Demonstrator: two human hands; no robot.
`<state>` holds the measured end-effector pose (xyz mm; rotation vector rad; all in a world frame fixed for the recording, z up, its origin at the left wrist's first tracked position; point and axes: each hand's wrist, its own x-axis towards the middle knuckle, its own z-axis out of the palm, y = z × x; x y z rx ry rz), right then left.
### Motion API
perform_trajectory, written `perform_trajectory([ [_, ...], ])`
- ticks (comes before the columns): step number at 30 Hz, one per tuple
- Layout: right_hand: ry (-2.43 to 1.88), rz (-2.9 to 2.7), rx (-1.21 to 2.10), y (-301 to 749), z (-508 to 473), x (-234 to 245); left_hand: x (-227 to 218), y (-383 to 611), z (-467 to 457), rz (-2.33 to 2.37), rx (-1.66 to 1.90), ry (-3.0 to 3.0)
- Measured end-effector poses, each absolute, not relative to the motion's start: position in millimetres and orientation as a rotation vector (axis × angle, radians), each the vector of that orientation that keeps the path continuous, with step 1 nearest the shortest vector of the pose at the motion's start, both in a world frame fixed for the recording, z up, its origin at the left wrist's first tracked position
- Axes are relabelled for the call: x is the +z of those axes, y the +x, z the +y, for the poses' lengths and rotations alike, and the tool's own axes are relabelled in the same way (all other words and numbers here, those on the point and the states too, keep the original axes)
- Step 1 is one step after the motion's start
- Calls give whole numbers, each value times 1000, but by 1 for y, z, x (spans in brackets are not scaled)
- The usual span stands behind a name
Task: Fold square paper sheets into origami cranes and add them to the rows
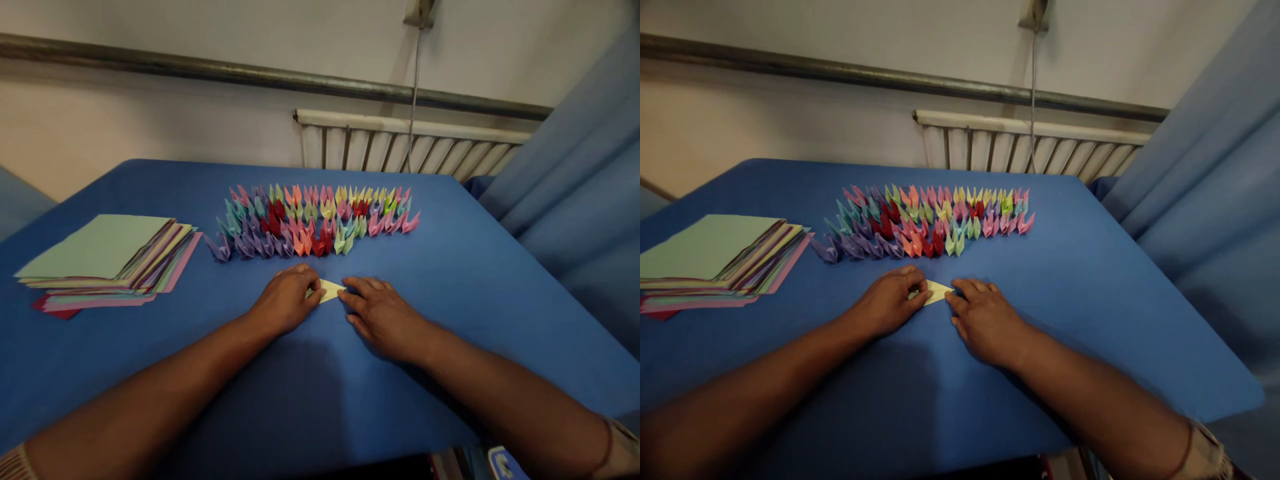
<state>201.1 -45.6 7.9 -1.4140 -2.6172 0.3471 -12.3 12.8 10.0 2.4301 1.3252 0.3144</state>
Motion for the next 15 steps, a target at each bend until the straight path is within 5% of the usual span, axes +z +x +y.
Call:
perform_trajectory([
  [15, -1556, -2515, 324, 202, -48, 10, 16, -13, 7, 1133, 246, 2791],
])
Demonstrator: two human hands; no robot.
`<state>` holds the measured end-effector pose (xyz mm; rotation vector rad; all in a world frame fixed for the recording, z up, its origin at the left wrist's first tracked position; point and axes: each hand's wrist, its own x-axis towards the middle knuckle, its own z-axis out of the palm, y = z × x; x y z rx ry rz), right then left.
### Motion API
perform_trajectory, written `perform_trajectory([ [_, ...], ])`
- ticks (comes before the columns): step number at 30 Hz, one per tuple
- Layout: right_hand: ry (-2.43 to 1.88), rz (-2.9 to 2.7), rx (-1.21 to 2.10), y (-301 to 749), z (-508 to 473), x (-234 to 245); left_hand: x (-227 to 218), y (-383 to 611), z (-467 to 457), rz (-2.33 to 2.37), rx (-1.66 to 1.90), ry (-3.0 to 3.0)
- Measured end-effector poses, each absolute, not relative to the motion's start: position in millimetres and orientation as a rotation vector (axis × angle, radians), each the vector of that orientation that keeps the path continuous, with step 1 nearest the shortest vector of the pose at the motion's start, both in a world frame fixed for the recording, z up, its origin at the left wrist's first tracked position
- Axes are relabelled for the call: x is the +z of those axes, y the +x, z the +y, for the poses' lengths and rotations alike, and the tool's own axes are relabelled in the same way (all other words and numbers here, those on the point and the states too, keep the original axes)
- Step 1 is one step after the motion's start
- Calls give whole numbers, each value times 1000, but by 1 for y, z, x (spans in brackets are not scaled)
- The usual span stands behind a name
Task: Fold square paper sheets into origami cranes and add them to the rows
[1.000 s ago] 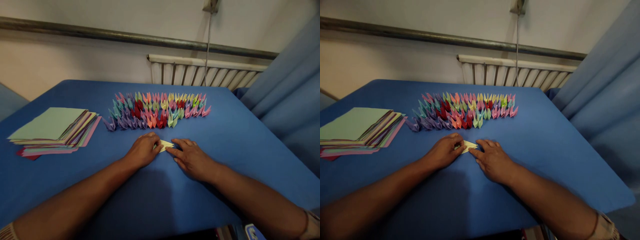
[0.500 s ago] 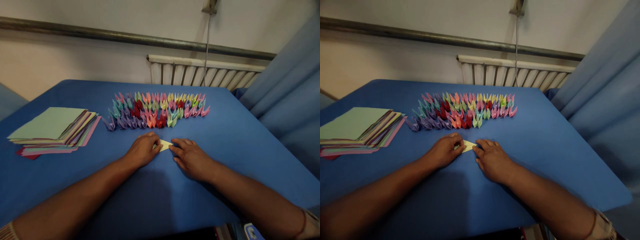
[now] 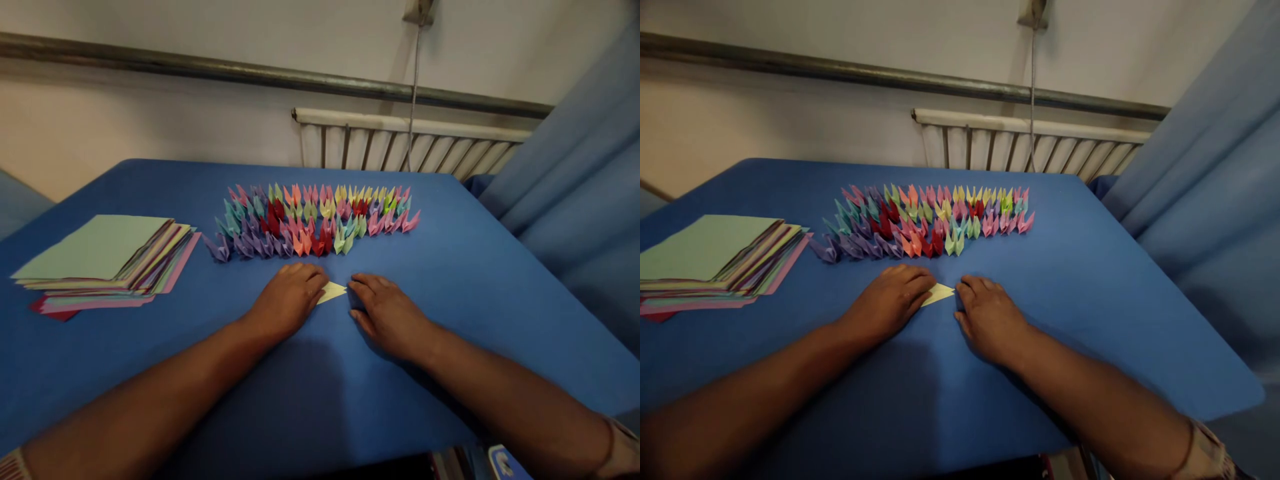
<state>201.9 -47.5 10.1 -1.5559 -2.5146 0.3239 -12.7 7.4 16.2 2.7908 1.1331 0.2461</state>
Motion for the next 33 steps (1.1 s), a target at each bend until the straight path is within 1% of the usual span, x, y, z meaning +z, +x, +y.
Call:
perform_trajectory([
  [6, -1502, -2594, 246, 194, -52, 6, 17, -10, 8, 1061, 66, 2951],
  [19, -1525, -2583, 236, 193, -52, 3, 14, -6, 8, 1108, 3, 2991],
  [27, -1507, -2576, 249, 195, -54, 6, 15, -7, 9, 1036, 15, 3006],
  [33, -1596, -2448, 296, 199, -47, 6, 19, -7, 9, 1046, -8, 2948],
])
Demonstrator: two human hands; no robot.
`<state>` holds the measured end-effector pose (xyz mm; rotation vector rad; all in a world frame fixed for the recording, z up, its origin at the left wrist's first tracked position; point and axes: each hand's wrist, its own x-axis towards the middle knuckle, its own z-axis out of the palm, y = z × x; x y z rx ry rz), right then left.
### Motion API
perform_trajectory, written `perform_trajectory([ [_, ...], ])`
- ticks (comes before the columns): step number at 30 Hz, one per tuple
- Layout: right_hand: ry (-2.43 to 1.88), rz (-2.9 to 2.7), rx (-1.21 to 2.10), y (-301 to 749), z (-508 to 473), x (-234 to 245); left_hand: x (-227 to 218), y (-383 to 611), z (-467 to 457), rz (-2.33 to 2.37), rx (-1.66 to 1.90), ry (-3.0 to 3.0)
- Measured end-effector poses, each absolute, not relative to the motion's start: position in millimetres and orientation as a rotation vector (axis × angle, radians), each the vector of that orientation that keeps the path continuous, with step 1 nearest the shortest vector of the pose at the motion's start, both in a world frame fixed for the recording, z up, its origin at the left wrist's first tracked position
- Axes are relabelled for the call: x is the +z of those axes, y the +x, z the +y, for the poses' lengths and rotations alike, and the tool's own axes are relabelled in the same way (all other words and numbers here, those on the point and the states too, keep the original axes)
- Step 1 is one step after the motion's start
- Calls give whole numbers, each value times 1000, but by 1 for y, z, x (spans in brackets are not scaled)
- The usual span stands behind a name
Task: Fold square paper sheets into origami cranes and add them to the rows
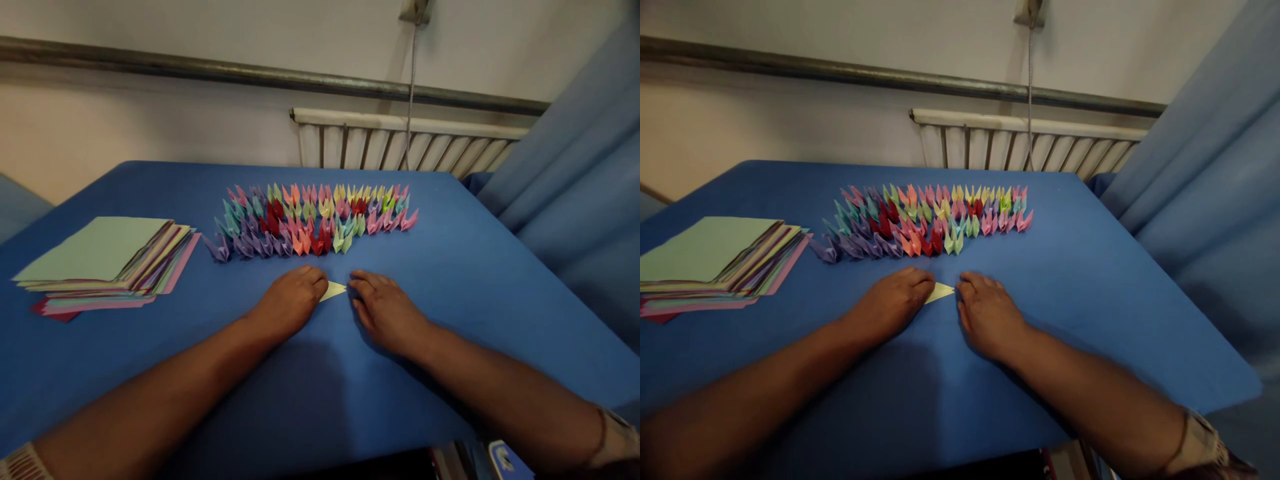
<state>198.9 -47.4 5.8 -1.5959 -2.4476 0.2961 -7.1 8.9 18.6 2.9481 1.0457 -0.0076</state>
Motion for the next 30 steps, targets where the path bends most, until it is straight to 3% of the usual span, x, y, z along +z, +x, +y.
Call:
perform_trajectory([
  [19, -1694, -2458, 199, 189, -55, 8, 20, -13, 6, 987, 99, 2852],
  [24, -1479, -2556, 258, 189, -46, -1, 11, -20, 8, 993, 290, 2742],
  [30, -1535, -2494, 236, 187, -48, 0, 5, -45, 7, 1132, 462, 2565],
])
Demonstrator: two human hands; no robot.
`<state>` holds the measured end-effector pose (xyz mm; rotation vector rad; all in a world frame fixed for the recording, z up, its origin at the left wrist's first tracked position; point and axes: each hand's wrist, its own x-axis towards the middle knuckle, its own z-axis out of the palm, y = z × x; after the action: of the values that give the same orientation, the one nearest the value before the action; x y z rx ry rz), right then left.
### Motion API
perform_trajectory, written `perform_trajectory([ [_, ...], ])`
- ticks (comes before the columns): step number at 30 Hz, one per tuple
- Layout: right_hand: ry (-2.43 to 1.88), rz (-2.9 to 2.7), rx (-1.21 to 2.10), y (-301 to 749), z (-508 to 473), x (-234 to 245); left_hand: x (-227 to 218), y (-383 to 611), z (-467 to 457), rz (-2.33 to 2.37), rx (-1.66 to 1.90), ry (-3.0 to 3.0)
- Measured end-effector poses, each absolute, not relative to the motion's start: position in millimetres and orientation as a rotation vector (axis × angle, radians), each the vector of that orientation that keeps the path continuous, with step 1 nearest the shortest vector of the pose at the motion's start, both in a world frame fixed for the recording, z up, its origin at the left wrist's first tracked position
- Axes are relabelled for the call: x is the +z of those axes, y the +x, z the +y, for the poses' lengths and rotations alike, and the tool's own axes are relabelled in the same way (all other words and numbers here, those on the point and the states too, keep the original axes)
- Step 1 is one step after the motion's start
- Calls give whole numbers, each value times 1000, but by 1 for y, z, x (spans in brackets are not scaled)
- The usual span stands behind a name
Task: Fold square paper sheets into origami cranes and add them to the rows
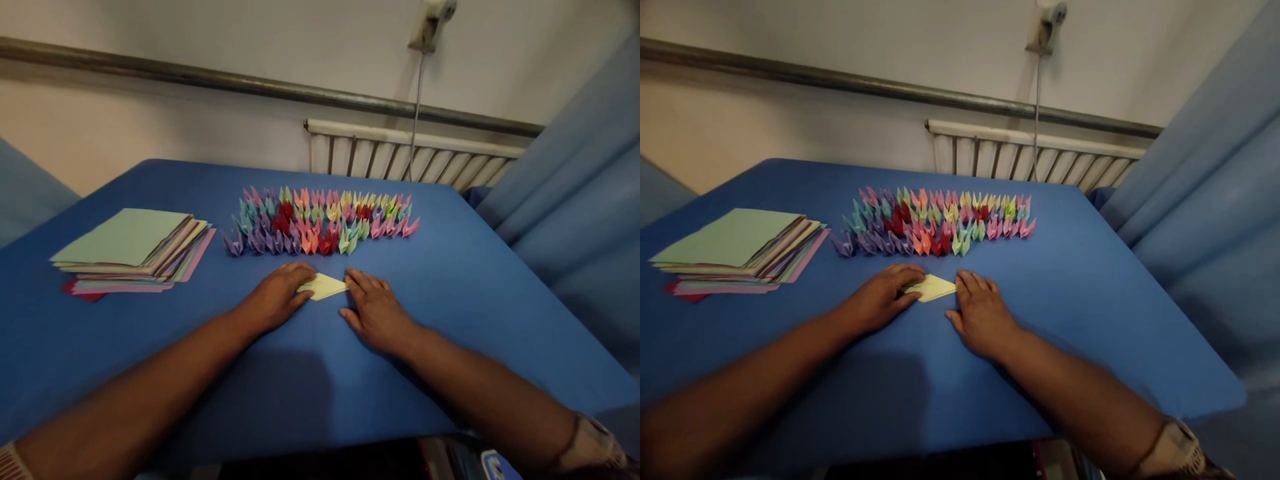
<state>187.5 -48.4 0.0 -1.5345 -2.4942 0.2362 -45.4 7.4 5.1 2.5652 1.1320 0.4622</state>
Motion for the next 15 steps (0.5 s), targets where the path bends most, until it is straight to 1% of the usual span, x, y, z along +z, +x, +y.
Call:
perform_trajectory([
  [3, -1454, -2493, 206, 176, -46, 7, 7, -50, 5, 1117, 444, 2574],
  [7, -1284, -2565, 252, 156, -40, 6, 10, -48, 4, 1064, 399, 2627],
  [10, -1309, -2557, 290, 151, -38, -3, 15, -52, 4, 1077, 322, 2648],
  [15, -1322, -2563, 248, 157, -42, -11, 28, -70, 12, 1145, 179, 2639],
])
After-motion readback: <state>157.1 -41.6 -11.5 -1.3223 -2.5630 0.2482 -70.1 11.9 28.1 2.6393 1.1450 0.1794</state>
